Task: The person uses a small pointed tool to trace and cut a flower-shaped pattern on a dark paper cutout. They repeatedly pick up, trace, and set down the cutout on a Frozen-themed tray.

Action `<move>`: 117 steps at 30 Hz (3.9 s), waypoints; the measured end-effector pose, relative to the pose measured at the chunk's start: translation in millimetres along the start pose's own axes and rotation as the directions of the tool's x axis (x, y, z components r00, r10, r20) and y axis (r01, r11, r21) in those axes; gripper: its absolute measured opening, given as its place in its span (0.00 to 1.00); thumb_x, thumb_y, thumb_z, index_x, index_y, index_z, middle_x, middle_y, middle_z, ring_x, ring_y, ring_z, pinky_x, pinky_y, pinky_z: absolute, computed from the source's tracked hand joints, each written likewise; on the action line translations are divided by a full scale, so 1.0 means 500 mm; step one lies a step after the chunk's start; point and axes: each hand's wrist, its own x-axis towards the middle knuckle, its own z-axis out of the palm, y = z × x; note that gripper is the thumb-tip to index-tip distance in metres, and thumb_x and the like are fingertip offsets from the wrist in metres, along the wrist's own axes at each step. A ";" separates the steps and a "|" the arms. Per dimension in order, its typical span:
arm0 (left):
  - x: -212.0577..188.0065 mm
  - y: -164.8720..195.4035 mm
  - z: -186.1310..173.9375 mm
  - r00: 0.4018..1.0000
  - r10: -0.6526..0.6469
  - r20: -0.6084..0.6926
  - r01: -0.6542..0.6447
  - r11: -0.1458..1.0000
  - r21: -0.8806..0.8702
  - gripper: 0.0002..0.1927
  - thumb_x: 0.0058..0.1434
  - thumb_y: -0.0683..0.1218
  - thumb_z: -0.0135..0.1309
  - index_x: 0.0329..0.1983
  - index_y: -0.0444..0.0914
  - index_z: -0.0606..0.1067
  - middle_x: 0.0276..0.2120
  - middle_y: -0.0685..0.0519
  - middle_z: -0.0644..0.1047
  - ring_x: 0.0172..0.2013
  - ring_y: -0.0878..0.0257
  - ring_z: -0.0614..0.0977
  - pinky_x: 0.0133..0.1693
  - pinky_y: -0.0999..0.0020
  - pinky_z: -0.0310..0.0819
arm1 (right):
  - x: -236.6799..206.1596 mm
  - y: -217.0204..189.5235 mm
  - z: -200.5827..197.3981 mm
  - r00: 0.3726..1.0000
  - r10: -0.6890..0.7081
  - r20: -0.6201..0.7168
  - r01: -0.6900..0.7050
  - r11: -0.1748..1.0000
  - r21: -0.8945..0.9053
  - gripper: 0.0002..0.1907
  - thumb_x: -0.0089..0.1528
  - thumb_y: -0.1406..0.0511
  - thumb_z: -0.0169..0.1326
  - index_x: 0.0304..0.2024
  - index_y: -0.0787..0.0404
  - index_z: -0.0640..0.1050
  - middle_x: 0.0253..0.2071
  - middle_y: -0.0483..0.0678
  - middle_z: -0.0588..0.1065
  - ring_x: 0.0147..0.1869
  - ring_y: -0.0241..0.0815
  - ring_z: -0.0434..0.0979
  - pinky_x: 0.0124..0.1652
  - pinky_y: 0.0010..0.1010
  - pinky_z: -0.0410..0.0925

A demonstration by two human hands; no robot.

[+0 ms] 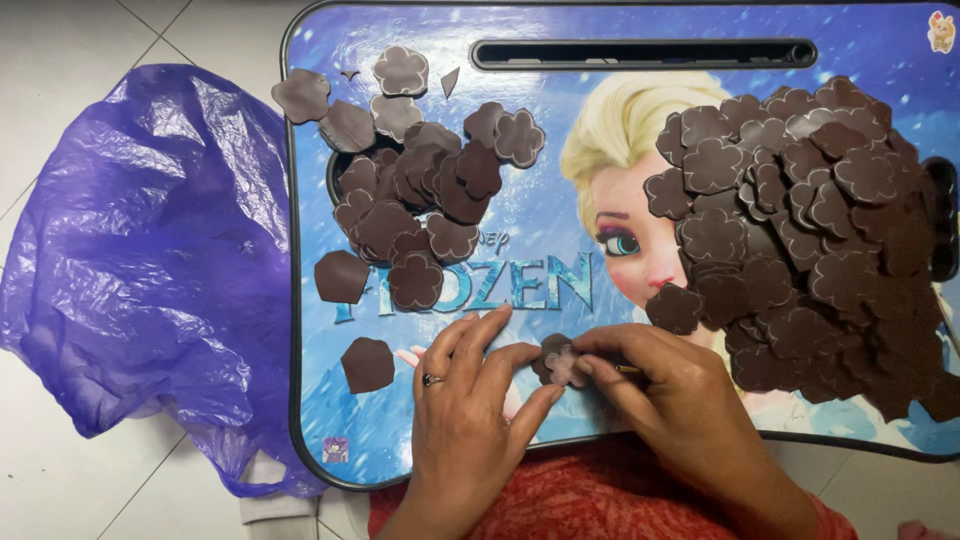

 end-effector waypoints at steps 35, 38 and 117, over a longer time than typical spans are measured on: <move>0.013 -0.016 0.016 1.000 0.024 0.005 -0.024 0.998 0.051 0.16 0.55 0.52 0.67 0.44 0.45 0.80 0.58 0.51 0.75 0.62 0.50 0.70 0.60 0.51 0.60 | 0.003 0.023 -0.002 0.997 0.000 -0.074 -0.005 0.998 -0.069 0.12 0.58 0.67 0.62 0.45 0.60 0.82 0.38 0.47 0.82 0.34 0.37 0.84 0.32 0.26 0.75; 0.015 -0.013 0.021 1.000 0.018 0.003 -0.018 0.999 0.042 0.16 0.54 0.53 0.67 0.44 0.45 0.80 0.58 0.51 0.75 0.62 0.50 0.70 0.61 0.51 0.60 | 0.002 0.033 0.001 0.998 -0.030 -0.053 0.026 0.997 -0.070 0.14 0.56 0.67 0.63 0.45 0.59 0.82 0.38 0.46 0.81 0.33 0.37 0.82 0.31 0.26 0.74; -0.020 -0.005 0.049 0.908 0.418 -0.038 -0.355 0.813 0.462 0.22 0.70 0.64 0.59 0.61 0.50 0.78 0.44 0.60 0.69 0.49 0.66 0.69 0.60 0.62 0.61 | 0.010 0.069 0.005 0.998 -0.038 -0.045 0.036 0.998 -0.043 0.12 0.57 0.68 0.62 0.44 0.59 0.82 0.34 0.46 0.80 0.31 0.36 0.81 0.30 0.27 0.72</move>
